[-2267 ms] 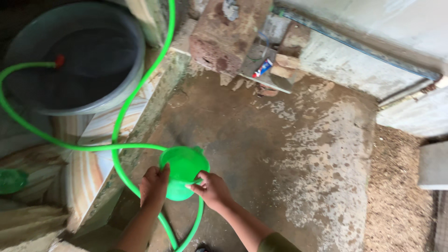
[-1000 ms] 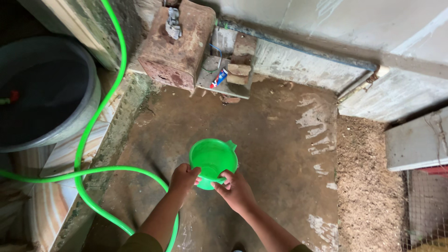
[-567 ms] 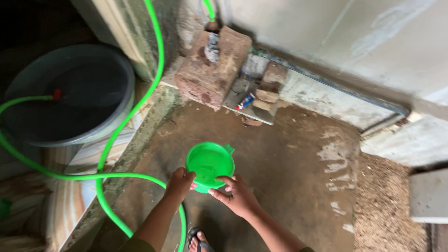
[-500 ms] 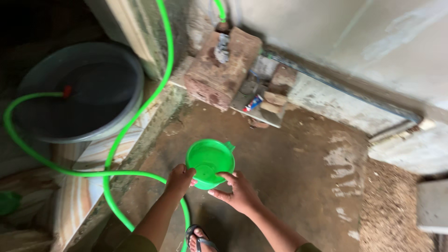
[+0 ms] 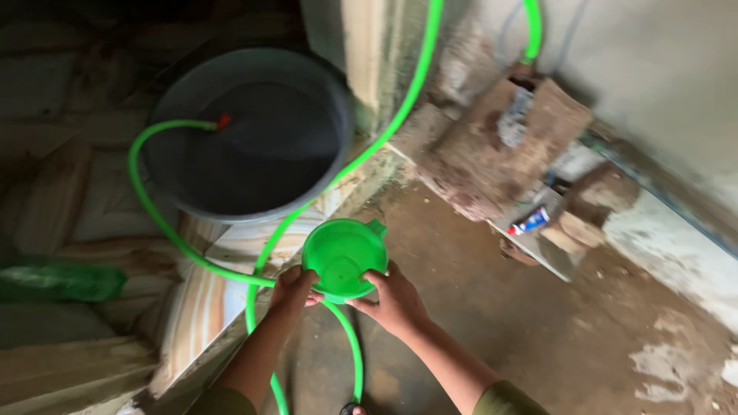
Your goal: The person cleans a concrete floor by scooping water from a tub using a plastic mug, pouring the water across the ground, and scrubbing the surface by hand.
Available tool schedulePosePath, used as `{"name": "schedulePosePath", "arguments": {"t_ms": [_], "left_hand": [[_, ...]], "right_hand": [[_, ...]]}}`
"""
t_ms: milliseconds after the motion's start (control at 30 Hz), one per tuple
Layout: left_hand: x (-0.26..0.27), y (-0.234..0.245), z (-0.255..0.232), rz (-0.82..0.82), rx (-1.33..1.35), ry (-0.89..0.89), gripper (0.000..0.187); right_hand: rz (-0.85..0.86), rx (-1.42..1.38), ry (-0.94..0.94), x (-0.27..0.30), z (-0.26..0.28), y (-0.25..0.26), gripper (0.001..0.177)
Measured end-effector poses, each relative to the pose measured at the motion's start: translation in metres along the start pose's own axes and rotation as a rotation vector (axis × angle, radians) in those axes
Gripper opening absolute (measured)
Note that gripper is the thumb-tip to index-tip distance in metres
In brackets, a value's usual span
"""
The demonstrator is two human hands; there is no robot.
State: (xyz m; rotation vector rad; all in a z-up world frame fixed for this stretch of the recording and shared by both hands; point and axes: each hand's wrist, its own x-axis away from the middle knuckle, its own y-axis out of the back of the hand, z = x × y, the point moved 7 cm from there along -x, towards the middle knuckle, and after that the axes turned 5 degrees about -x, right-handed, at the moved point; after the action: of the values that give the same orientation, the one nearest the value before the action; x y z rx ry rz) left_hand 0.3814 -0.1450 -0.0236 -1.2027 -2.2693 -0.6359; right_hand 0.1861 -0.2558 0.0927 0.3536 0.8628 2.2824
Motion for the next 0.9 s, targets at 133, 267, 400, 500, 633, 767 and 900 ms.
{"name": "schedulePosePath", "arguments": {"t_ms": [133, 267, 400, 500, 633, 767, 900], "left_hand": [[-0.009, 0.048, -0.024, -0.03, 0.089, 0.006, 0.028], [-0.019, 0.081, -0.054, -0.094, 0.116, -0.094, 0.028], [-0.034, 0.116, -0.073, -0.33, -0.08, -0.066, 0.037], [-0.051, 0.147, -0.082, -0.419, -0.151, -0.101, 0.042], [-0.084, 0.175, -0.089, -0.485, -0.362, -0.188, 0.045], [-0.127, 0.179, -0.08, -0.462, -0.341, -0.093, 0.038], [-0.165, 0.167, -0.068, -0.383, -0.788, 0.134, 0.056]], "right_hand": [[0.031, -0.046, 0.014, -0.05, 0.037, -0.013, 0.048], [0.002, -0.037, 0.161, -0.103, 0.079, -0.01, 0.05], [0.017, 0.167, 0.243, -0.161, 0.105, -0.015, 0.057], [0.001, 0.256, 0.33, -0.216, 0.105, -0.006, 0.052], [0.095, 0.288, 0.202, -0.314, 0.078, -0.011, 0.04], [0.187, 0.38, 0.218, -0.393, 0.053, -0.048, 0.043], [0.272, 0.713, 0.383, -0.443, 0.031, -0.098, 0.048]]}}
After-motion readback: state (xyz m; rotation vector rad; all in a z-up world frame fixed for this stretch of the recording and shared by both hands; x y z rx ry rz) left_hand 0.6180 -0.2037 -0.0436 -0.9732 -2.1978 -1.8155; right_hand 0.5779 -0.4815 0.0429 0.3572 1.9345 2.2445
